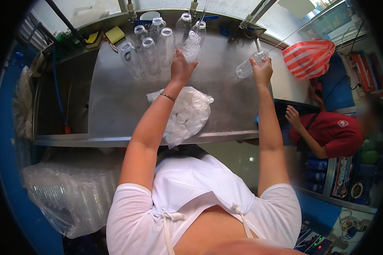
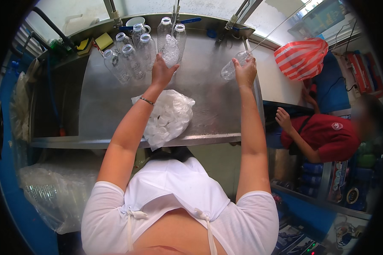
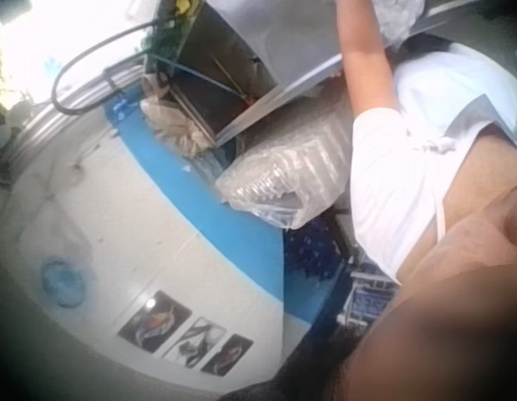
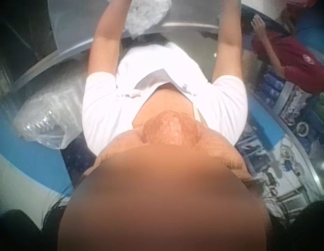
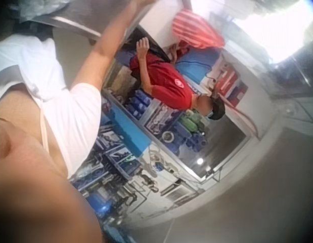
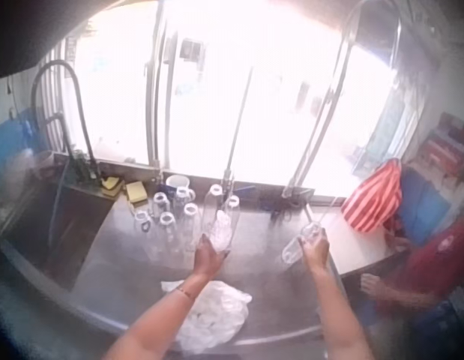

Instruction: The person cuts open a plastic-wrapped bundle of empty plastic bottles using scissors, then separates the bottles and places them on a stainless steel counter. The person then fills each bottle with water from a tap and screws on a white cap from a nearby bag, repeating this for multiple bottles.

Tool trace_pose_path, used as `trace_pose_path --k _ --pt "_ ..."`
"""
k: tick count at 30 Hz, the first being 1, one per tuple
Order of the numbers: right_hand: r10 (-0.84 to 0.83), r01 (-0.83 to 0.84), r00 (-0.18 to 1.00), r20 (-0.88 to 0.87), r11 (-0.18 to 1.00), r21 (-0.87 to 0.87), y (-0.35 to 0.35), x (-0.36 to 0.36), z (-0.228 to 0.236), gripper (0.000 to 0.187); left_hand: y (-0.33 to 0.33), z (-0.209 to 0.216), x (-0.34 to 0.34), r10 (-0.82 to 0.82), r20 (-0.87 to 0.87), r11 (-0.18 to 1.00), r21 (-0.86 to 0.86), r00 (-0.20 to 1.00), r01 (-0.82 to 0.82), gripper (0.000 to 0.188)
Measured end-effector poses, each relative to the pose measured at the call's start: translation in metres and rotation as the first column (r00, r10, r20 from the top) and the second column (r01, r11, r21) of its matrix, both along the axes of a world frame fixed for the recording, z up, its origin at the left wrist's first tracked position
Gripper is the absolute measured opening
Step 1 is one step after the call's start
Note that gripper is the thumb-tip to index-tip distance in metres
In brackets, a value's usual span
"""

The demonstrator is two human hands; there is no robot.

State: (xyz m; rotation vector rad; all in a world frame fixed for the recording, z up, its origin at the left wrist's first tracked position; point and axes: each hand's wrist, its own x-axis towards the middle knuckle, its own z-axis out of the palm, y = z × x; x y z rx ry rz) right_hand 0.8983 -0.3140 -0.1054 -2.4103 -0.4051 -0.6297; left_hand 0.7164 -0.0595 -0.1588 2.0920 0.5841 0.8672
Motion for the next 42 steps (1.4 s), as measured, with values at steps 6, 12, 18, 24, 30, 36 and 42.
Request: trace_pose_path --k 6,12,18,24,30,36,42 --pt "-0.021 -0.082 0.909 0.415 0.970 0.228 0.025 -0.077 0.025 0.044 0.007 -0.001 -0.016 -0.060 -0.041 0.997 -0.052 0.997 0.057 0.085" --pt "0.839 -0.872 0.477 -0.261 0.490 -0.019 0.067 -0.243 -0.001 0.010 0.013 -0.007 -0.035 -0.054 -0.101 0.997 0.047 0.993 0.059 0.086" --pt "0.751 -0.841 0.527 -0.398 0.527 -0.120 0.061 -0.252 -0.017 0.013 0.018 0.017 -0.032 -0.115 -0.162 0.993 0.009 0.980 0.118 0.065" --pt "0.752 -0.658 0.334 -0.569 0.618 0.430 0.039 -0.236 0.001 0.016 0.016 0.039 -0.035 -0.149 -0.236 0.989 -0.053 0.960 0.140 0.062" --pt "0.870 -0.119 0.223 -0.440 0.472 0.874 0.058 -0.159 -0.008 0.015 0.020 0.055 -0.035 -0.166 -0.214 0.986 -0.039 0.963 0.162 0.061" --pt "0.727 -0.071 0.323 -0.605 0.657 0.751 0.153 -0.097 -0.066 0.024 0.024 0.071 -0.052 -0.178 -0.105 0.983 -0.065 0.978 0.172 0.064" --pt "0.909 0.179 0.137 -0.393 0.368 0.912 0.215 -0.082 -0.092 0.026 0.029 0.078 -0.081 -0.117 -0.094 0.993 0.017 0.989 0.119 0.068"
